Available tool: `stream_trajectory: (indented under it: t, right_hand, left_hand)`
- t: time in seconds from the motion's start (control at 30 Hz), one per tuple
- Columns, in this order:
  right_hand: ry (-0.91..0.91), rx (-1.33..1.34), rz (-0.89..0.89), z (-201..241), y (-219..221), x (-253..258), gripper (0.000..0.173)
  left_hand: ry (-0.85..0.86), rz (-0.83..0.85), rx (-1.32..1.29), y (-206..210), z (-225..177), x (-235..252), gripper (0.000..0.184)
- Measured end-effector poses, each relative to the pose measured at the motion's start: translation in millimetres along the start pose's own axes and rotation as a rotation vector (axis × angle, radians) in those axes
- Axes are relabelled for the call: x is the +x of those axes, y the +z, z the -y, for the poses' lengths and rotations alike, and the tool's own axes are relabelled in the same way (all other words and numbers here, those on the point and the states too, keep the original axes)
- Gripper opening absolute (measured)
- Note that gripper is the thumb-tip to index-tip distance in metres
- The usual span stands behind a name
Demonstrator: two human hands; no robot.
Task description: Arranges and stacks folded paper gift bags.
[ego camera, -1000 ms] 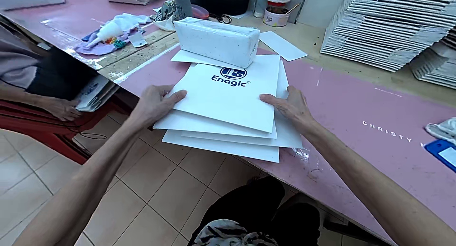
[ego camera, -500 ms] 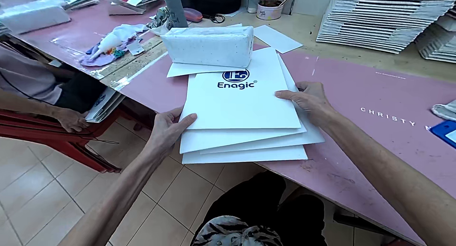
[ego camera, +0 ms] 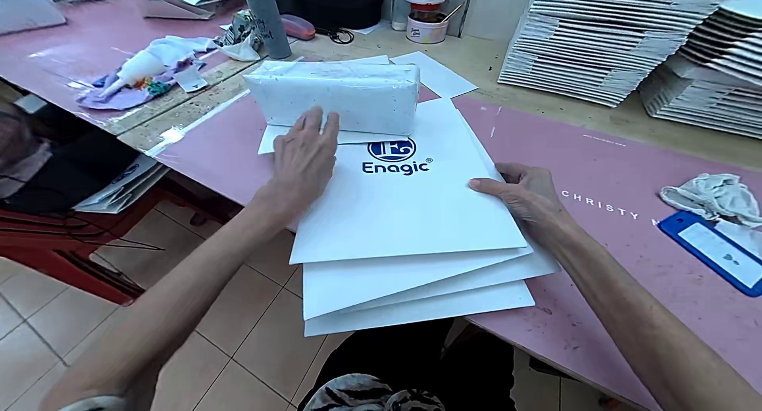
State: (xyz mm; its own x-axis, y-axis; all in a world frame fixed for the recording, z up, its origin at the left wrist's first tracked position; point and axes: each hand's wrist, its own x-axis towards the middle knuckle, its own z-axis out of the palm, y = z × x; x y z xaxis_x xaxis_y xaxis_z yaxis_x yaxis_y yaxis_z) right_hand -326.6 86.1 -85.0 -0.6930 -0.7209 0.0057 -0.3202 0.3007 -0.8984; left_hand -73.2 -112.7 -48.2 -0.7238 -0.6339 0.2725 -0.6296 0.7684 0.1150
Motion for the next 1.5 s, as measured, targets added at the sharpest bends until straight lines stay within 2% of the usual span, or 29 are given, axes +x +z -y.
stream_trajectory:
  t: [0.1,0.3,0.5,0.7,0.8,0.87,0.93,1.03,1.1,1.2,1.27,1.3,1.33,1.37,1.4,1.43,1.47,1.5]
  right_hand:
    - [-0.016,0.008,-0.001,-3,0,1,0.033]
    - [-0.019,0.023,-0.004,-3,0,-1,0.033]
    - [-0.022,0.060,-0.018,-4,1,-1,0.038]
    - [-0.007,0.086,-0.013,-5,2,1,0.038]
    - [-0.004,0.083,-0.014,-5,3,1,0.038]
    - [-0.009,0.091,-0.015,-4,4,1,0.036]
    - [-0.008,0.098,-0.015,-4,4,0,0.034]
    - [-0.005,0.111,-0.009,-3,2,1,0.034]
    - [0.007,0.107,-0.002,-3,2,2,0.035]
    - [-0.046,0.100,0.013,-7,0,4,0.035]
    - [-0.174,0.050,-0.016,2,0,-17,0.033]
    - [-0.161,-0.029,-0.026,27,-1,-43,0.030]
    - [0.104,-0.140,0.061,78,-7,-73,0.028]
    - [0.211,-0.171,0.068,100,-8,-83,0.027]
    - [0.079,-0.172,0.080,83,-14,-75,0.031]
    - [-0.225,-0.097,-0.008,34,-16,-49,0.041]
    - [-0.168,-0.048,0.042,18,-29,-31,0.055]
    - [-0.014,-0.028,0.070,16,-43,-27,0.063]
  left_hand:
    - [0.119,0.109,0.166,23,12,34,0.019]
    - [0.322,0.272,0.285,23,36,47,0.012]
    - [0.461,0.238,0.252,18,62,61,0.013]
    - [0.431,0.114,0.179,43,131,82,0.015]
    - [0.283,0.132,0.165,51,147,94,0.022]
    - [0.117,0.188,0.154,46,139,100,0.023]
    - [0.063,0.110,0.038,38,124,93,0.024]
    - [0.095,-0.060,-0.235,22,91,53,0.038]
    - [0.119,-0.041,-0.343,10,71,6,0.051]
    - [0.301,0.037,-0.399,-6,34,-66,0.070]
    - [0.469,0.013,-0.356,-7,-1,-97,0.082]
    - [0.513,0.005,-0.263,-6,-21,-108,0.086]
    - [0.531,-0.003,-0.154,-3,-38,-115,0.087]
    - [0.531,-0.028,-0.060,3,-51,-119,0.084]
    - [0.525,-0.070,0.014,11,-59,-119,0.079]
    - [0.522,-0.113,0.068,17,-63,-118,0.075]
    - [0.527,-0.140,0.101,22,-65,-117,0.070]
    - [0.542,-0.154,0.127,26,-65,-117,0.062]
